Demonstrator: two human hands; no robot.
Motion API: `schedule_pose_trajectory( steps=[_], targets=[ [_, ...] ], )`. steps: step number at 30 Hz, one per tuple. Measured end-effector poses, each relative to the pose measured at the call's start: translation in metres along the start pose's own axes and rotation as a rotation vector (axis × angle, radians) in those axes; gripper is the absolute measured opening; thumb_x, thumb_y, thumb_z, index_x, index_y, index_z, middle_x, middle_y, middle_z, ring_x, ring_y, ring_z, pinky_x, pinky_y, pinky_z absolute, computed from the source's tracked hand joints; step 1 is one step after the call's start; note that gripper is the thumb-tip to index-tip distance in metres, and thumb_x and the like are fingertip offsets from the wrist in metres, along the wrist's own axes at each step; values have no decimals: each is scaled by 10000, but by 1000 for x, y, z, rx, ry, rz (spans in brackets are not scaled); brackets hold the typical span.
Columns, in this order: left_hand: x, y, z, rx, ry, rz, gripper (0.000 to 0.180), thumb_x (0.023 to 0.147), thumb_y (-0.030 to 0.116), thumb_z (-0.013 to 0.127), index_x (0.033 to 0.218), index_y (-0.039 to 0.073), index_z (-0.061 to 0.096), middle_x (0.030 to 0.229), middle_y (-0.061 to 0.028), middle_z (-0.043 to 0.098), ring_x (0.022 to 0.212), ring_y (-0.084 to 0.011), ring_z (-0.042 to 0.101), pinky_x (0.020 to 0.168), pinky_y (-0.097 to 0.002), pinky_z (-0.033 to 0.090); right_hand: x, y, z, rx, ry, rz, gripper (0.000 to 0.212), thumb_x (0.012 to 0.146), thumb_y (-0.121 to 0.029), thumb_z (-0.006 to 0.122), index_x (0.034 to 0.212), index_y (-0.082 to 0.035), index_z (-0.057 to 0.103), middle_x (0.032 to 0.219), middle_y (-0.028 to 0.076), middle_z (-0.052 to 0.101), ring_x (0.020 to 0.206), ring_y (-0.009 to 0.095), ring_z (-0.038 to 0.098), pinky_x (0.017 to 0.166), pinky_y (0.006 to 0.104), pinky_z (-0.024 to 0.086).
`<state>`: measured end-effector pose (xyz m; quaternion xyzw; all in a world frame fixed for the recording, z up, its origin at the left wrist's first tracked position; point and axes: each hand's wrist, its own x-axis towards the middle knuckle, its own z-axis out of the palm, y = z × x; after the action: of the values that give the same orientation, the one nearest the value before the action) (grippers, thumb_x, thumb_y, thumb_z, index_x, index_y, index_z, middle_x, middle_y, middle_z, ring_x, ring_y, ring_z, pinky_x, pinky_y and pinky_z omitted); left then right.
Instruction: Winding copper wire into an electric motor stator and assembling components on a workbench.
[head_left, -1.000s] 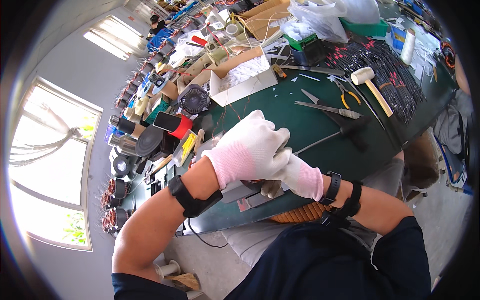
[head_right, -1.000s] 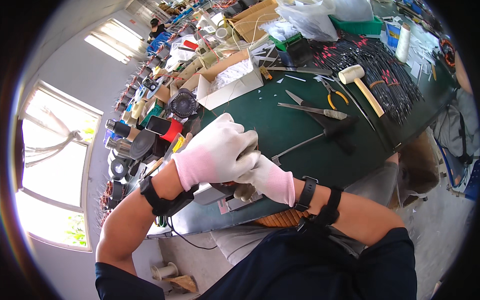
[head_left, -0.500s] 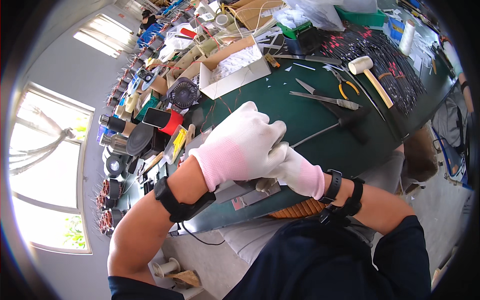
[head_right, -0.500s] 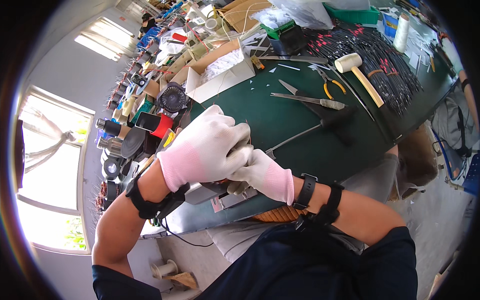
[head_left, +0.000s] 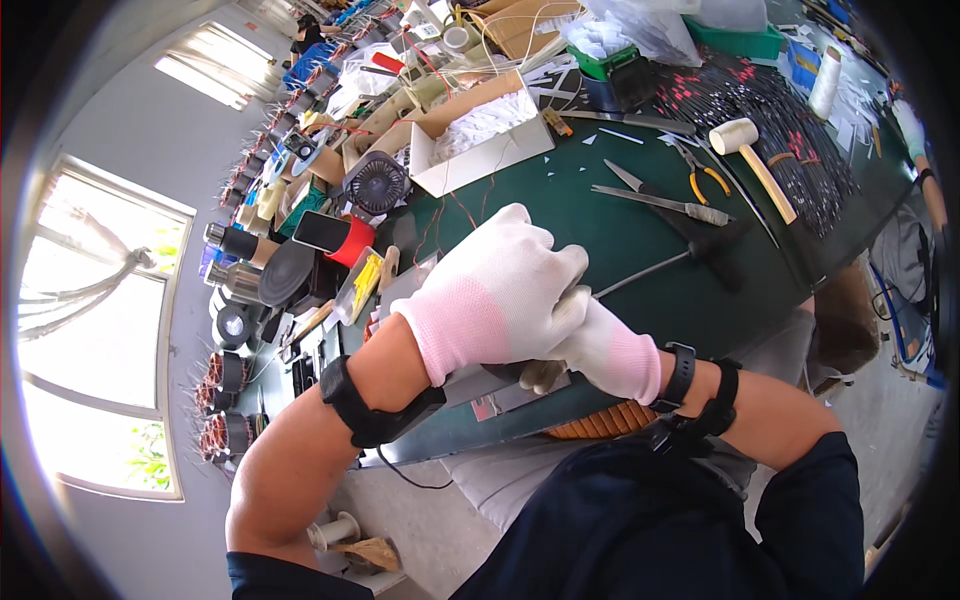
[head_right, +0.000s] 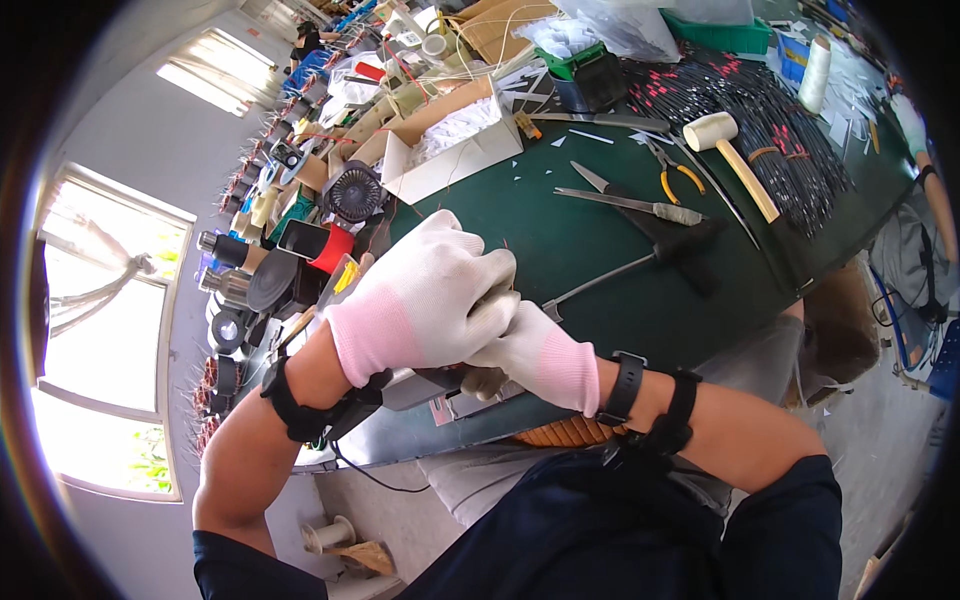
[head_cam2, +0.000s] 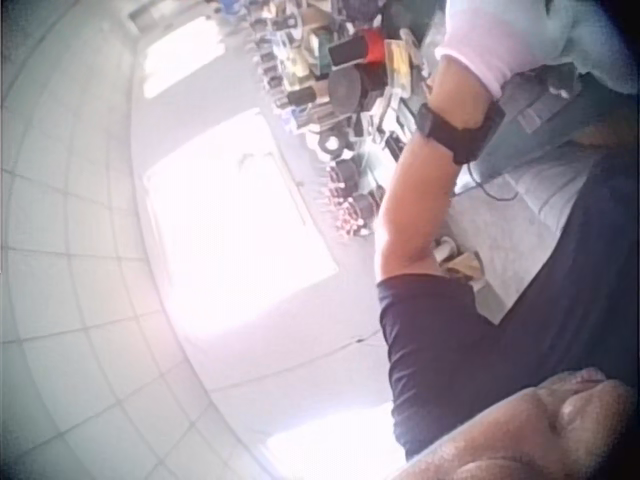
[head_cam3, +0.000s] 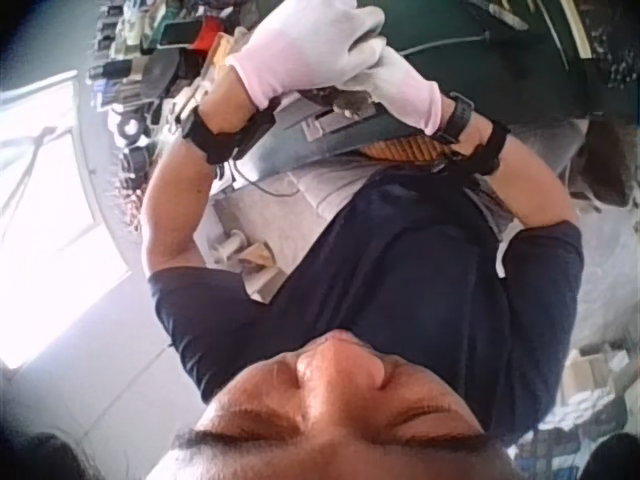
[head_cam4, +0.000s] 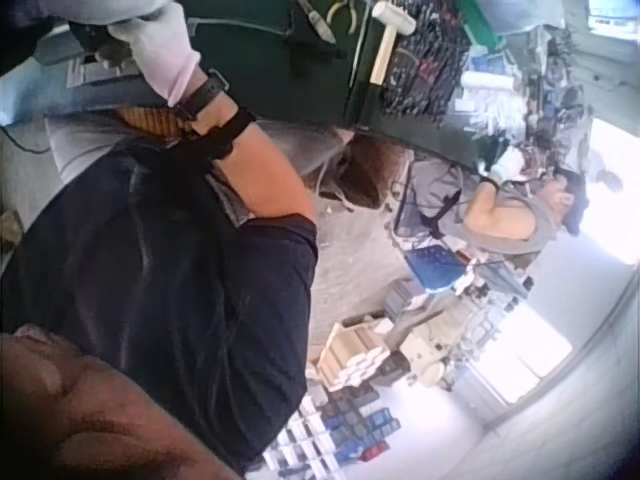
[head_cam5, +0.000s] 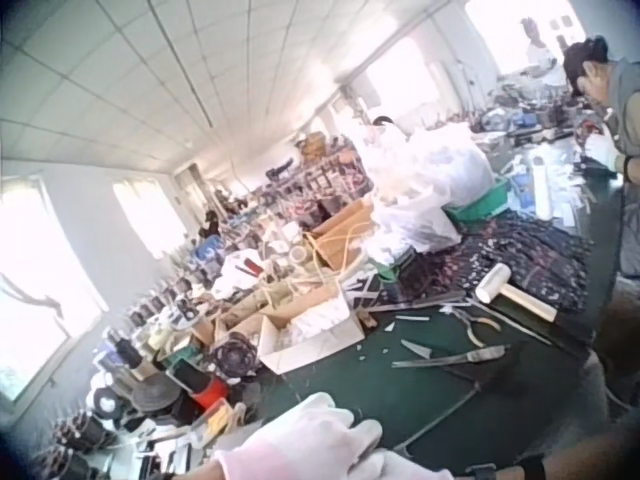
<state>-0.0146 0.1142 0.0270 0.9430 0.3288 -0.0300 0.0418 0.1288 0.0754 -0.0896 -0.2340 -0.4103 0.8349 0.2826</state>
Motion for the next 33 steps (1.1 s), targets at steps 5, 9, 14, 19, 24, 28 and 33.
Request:
schedule_pose_trajectory(
  steps=[5, 9, 14, 19, 24, 28, 33],
  targets=[
    [0, 1, 2, -28, 54, 15, 217, 868, 215, 609, 745, 37, 633, 627, -150, 596, 640, -326, 602, 758, -415, 445, -7, 1, -8, -14, 46, -41, 180, 968, -110, 678, 1069, 36, 703, 886, 121, 736, 705, 164, 723, 619, 272, 594],
    [3, 0, 1, 2, 17, 10, 189, 855, 186, 593, 743, 37, 627, 637, -151, 602, 647, -325, 599, 759, -416, 444, 0, 6, -1, 53, 17, -15, 180, 966, -102, 665, 1068, 41, 706, 872, 130, 744, 697, 164, 721, 636, 280, 597],
    [1, 3, 0, -34, 31, -5, 168, 842, 165, 583, 740, 40, 628, 636, -149, 603, 643, -324, 594, 757, -417, 447, -8, 4, -2, -2, 73, 2, 207, 992, -161, 664, 1056, 29, 713, 848, 136, 734, 691, 180, 716, 649, 285, 594],
    [0, 4, 1, -25, -3, 9, 144, 818, 169, 620, 752, 42, 637, 628, -145, 581, 638, -326, 582, 753, -425, 456, -6, 10, -2, 16, 21, -34, 203, 983, -169, 682, 1054, 18, 716, 861, 113, 737, 721, 167, 719, 655, 279, 590],
    [-19, 17, -30, -73, 316, 124, 229, 734, 79, 702, 959, 41, 716, 828, -131, 638, 830, -357, 632, 786, -448, 501, -3, 15, -6, -45, 2, -106, 192, 992, -97, 659, 1153, 8, 665, 892, 74, 724, 704, 124, 685, 664, 262, 579],
    [-102, 39, -40, -285, 843, -246, 409, 825, -78, 422, 1184, -55, 616, 1108, -179, 672, 1012, -239, 652, 876, -367, 511, -2, 6, -13, 1, 21, -40, 234, 976, -60, 674, 1198, 12, 654, 899, 59, 718, 693, 103, 672, 657, 244, 578],
    [-201, 6, 27, -270, 847, -695, 381, 1016, 293, 541, 1247, -10, 545, 992, -52, 564, 767, -99, 493, 697, -251, 425, -1, 3, -3, -10, 17, -48, 208, 984, -55, 653, 1178, 15, 677, 872, 64, 725, 692, 109, 682, 626, 236, 576]
  ],
)
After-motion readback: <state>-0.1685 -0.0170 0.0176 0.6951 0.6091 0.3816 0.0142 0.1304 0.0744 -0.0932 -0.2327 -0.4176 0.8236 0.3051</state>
